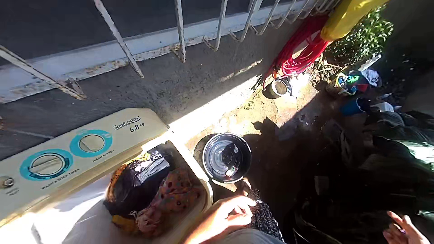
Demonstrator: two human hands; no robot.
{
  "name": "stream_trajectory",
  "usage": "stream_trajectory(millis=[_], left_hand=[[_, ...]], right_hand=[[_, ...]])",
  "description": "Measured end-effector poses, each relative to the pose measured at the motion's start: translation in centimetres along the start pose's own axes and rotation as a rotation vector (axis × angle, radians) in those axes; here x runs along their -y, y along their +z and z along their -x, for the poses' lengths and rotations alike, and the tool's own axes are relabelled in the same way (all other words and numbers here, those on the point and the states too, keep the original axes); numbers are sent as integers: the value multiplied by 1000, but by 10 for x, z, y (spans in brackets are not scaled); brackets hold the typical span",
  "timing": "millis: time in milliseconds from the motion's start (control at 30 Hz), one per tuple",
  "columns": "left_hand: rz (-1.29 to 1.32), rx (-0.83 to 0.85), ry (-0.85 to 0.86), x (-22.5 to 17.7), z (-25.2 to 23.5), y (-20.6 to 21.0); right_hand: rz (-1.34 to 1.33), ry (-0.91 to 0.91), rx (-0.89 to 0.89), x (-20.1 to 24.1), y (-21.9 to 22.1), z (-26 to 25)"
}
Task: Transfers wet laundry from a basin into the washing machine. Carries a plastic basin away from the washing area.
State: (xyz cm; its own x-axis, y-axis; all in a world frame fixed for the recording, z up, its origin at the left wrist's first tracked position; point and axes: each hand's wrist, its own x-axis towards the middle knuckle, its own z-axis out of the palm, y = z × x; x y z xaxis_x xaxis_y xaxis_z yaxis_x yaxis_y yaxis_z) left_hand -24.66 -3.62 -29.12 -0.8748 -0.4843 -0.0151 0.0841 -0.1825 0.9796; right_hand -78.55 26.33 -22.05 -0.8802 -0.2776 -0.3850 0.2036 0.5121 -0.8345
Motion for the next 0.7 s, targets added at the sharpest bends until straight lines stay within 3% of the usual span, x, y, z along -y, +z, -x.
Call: stream_trajectory(millis=[33, 100, 167, 233, 300, 400, 500, 600, 700], left_hand=[[35, 74, -43, 17, -14, 18], [110, 149, -222, 64, -39, 46], [155, 103, -491, 124, -61, 61], [219, -88, -775, 190, -86, 69], [210, -345, -927, 265, -120, 63], [-25, -554, -1049, 406, -175, 27], [-356, -438, -1189, 552, -233, -14], [-628, -208, -1226, 677, -284, -40], [-783, -248, -1284, 759, -317, -44]], right_hand=[[248, 180, 28, -18, 37, -27], [867, 410, 370, -48, 126, -88], [1283, 410, 776, -79, 237, -136], [1331, 271, 1040, -116, 333, -170], [1208, 228, 1185, -151, 411, -203], [1147, 118, 1237, -228, 477, -272], [1311, 51, 1236, -319, 501, -347], [1200, 272, 1095, -406, 513, -394], [812, 568, 909, -458, 536, -403]])
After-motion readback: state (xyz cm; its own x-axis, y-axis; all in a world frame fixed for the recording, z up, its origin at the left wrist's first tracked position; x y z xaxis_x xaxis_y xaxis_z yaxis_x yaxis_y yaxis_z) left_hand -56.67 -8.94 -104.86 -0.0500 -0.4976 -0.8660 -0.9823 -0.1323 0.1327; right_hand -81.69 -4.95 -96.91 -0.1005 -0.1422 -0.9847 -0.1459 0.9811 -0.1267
